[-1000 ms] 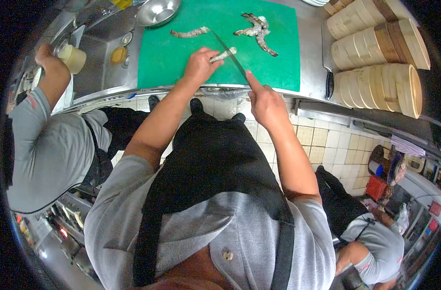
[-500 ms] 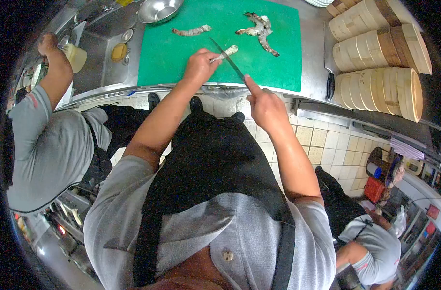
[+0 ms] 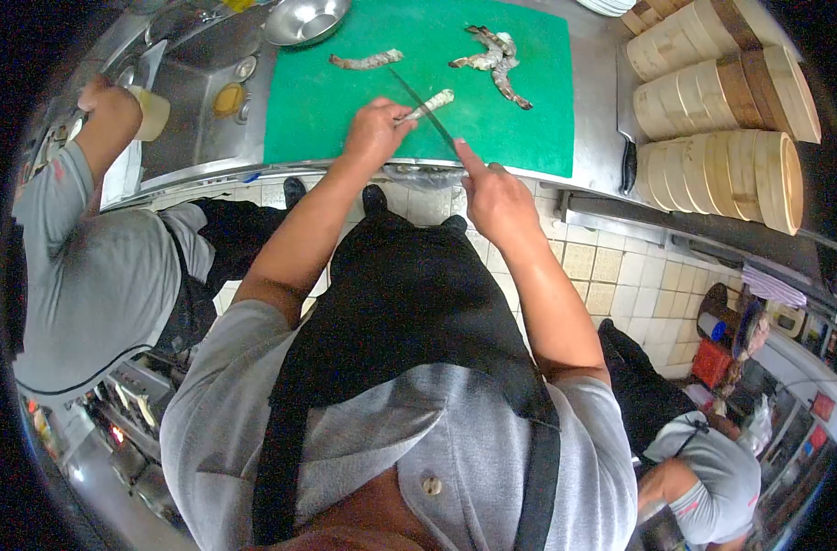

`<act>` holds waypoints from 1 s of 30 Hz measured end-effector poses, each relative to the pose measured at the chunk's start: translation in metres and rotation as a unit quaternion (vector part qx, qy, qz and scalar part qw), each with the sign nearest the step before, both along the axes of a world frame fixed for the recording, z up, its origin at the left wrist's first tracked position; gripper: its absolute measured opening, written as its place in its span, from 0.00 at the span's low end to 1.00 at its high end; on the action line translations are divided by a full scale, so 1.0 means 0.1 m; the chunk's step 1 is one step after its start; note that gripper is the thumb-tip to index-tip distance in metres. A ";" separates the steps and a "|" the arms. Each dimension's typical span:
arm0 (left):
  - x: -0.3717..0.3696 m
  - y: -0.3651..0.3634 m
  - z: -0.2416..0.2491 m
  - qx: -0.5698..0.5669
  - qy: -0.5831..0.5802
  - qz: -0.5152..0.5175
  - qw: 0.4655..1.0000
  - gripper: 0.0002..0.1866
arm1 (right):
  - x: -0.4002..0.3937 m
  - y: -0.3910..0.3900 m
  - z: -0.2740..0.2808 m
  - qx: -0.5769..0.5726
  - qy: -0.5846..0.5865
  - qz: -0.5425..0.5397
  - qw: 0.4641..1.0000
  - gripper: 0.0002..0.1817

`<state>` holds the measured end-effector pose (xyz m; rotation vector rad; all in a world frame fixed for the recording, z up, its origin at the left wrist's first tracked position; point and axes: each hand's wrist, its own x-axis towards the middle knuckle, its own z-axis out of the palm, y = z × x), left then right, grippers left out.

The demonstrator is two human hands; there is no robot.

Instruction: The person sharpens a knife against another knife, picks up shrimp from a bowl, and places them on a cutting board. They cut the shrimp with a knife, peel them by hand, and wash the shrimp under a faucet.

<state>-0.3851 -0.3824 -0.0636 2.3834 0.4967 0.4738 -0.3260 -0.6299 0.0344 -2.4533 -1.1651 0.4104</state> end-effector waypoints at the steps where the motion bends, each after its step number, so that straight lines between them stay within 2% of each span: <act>1: -0.02 -0.01 0.01 -0.002 -0.002 0.005 1.000 0.10 | -0.01 -0.02 0.04 -0.011 0.010 0.001 1.000 0.32; 3: -0.04 -0.02 0.01 -0.002 -0.006 0.010 1.000 0.09 | -0.04 -0.08 0.11 -0.033 0.030 0.003 0.999 0.32; 8: -0.06 0.01 -0.01 0.026 -0.026 -0.001 0.999 0.09 | 0.01 0.03 -0.10 0.011 0.012 0.003 1.000 0.32; 12: -0.05 0.01 0.00 0.007 -0.006 0.007 1.000 0.08 | -0.04 -0.01 0.04 0.003 0.032 0.003 0.999 0.32; 17: -0.06 0.00 0.00 0.017 -0.021 0.007 1.000 0.07 | 0.01 0.11 -0.16 0.026 0.005 0.012 1.000 0.32; 21: -0.06 0.02 0.00 0.020 -0.019 0.002 1.000 0.08 | -0.05 0.09 0.04 0.029 0.031 0.005 0.999 0.32; 26: -0.06 0.00 0.04 0.029 -0.016 0.012 0.999 0.09 | -0.01 0.12 -0.14 0.039 0.015 0.014 0.999 0.32; 30: -0.06 0.03 0.02 0.025 -0.008 0.007 1.000 0.09 | -0.06 0.12 0.03 0.026 0.022 0.015 0.999 0.32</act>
